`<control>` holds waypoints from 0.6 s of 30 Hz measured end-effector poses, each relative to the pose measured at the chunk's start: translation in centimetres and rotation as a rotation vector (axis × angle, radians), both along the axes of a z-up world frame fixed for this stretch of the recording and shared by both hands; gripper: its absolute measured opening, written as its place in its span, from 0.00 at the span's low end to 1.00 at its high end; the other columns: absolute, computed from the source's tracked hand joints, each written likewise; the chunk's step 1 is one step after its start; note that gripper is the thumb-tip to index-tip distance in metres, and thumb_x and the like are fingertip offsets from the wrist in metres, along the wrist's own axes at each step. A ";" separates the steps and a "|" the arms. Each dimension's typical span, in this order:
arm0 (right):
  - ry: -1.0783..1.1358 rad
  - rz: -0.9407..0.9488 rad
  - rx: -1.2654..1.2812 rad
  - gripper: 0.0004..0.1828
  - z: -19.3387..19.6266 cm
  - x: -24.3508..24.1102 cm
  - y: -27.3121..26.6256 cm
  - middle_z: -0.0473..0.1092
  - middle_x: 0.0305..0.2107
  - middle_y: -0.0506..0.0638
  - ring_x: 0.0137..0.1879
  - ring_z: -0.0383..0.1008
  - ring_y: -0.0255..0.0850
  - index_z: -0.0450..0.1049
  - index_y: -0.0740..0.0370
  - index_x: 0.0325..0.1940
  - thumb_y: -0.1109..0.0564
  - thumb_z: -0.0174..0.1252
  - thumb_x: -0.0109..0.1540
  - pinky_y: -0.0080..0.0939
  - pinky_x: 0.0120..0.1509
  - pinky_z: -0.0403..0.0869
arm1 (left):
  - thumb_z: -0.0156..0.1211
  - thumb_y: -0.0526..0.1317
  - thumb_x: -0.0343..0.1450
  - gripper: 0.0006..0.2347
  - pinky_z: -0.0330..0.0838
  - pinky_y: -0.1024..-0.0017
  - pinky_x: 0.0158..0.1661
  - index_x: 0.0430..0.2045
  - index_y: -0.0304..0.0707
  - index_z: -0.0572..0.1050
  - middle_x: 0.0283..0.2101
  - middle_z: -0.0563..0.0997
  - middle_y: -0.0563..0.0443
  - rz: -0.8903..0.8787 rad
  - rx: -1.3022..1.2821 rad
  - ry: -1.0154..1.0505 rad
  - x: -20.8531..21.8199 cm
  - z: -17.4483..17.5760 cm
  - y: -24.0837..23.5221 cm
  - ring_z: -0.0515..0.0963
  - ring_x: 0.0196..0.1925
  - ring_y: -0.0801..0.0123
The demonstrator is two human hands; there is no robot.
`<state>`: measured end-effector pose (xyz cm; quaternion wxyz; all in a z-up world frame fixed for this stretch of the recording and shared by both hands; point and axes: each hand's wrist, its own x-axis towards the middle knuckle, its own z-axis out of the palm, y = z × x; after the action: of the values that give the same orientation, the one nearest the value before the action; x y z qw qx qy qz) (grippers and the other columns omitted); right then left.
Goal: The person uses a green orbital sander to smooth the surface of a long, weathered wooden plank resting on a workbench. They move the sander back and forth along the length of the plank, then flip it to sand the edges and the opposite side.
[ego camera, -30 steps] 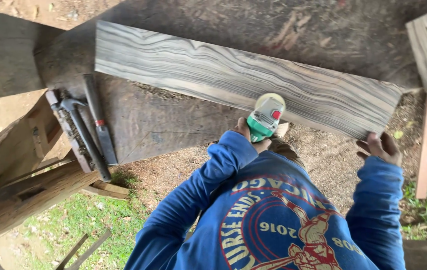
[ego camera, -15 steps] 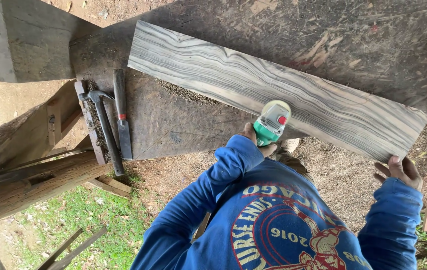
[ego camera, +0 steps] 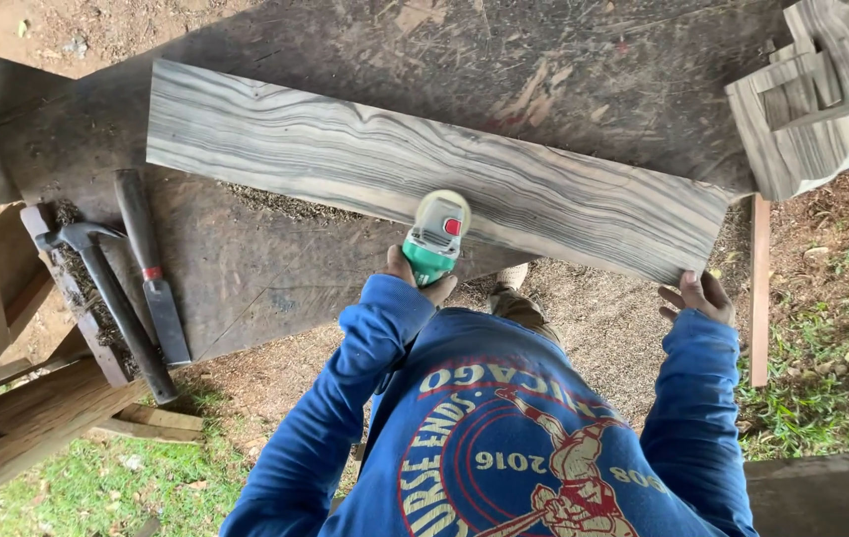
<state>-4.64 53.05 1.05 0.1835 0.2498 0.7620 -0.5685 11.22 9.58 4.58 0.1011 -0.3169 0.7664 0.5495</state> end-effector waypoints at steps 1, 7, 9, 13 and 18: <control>0.003 -0.002 0.011 0.35 0.1 0.0 -0.4 0.73 0.56 0.62 0.56 0.78 0.53 0.65 0.67 0.71 0.43 0.61 0.68 0.51 0.52 0.79 | 0.74 0.50 0.61 0.30 0.76 0.62 0.43 0.48 0.32 0.64 0.40 0.81 0.39 0.005 -0.027 -0.026 -0.1 0.9 -0.4 0.83 0.42 0.57; 0.045 0.031 -0.037 0.37 0.9 0.4 -0.7 0.70 0.59 0.64 0.57 0.78 0.54 0.62 0.71 0.73 0.44 0.61 0.68 0.53 0.52 0.78 | 0.76 0.53 0.59 0.33 0.75 0.58 0.43 0.48 0.31 0.65 0.39 0.81 0.36 -0.001 -0.167 -0.127 0.7 -1.2 -1.7 0.82 0.42 0.52; 0.025 0.030 -0.027 0.37 1.3 0.3 -1.1 0.69 0.61 0.64 0.57 0.77 0.54 0.61 0.70 0.73 0.44 0.61 0.69 0.52 0.53 0.79 | 0.76 0.54 0.59 0.33 0.76 0.59 0.43 0.48 0.31 0.65 0.40 0.81 0.36 -0.001 -0.168 -0.150 0.4 0.3 -2.7 0.83 0.42 0.52; -0.041 0.032 0.007 0.37 2.2 0.1 -1.2 0.66 0.63 0.64 0.59 0.76 0.53 0.61 0.67 0.75 0.42 0.60 0.70 0.52 0.55 0.79 | 0.74 0.56 0.59 0.34 0.78 0.60 0.44 0.48 0.31 0.64 0.41 0.82 0.37 -0.014 -0.125 -0.206 0.4 1.7 -4.0 0.85 0.43 0.52; -0.021 0.003 0.000 0.36 1.1 0.2 -0.8 0.67 0.62 0.64 0.59 0.76 0.54 0.62 0.67 0.74 0.41 0.60 0.71 0.53 0.55 0.79 | 0.73 0.56 0.59 0.35 0.78 0.60 0.43 0.51 0.30 0.63 0.40 0.83 0.37 0.022 -0.121 -0.150 0.9 2.0 -5.7 0.85 0.44 0.52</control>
<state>-4.42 52.28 2.12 0.1923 0.2544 0.7604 -0.5658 12.12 3.89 6.58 0.1328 -0.3711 0.7850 0.4779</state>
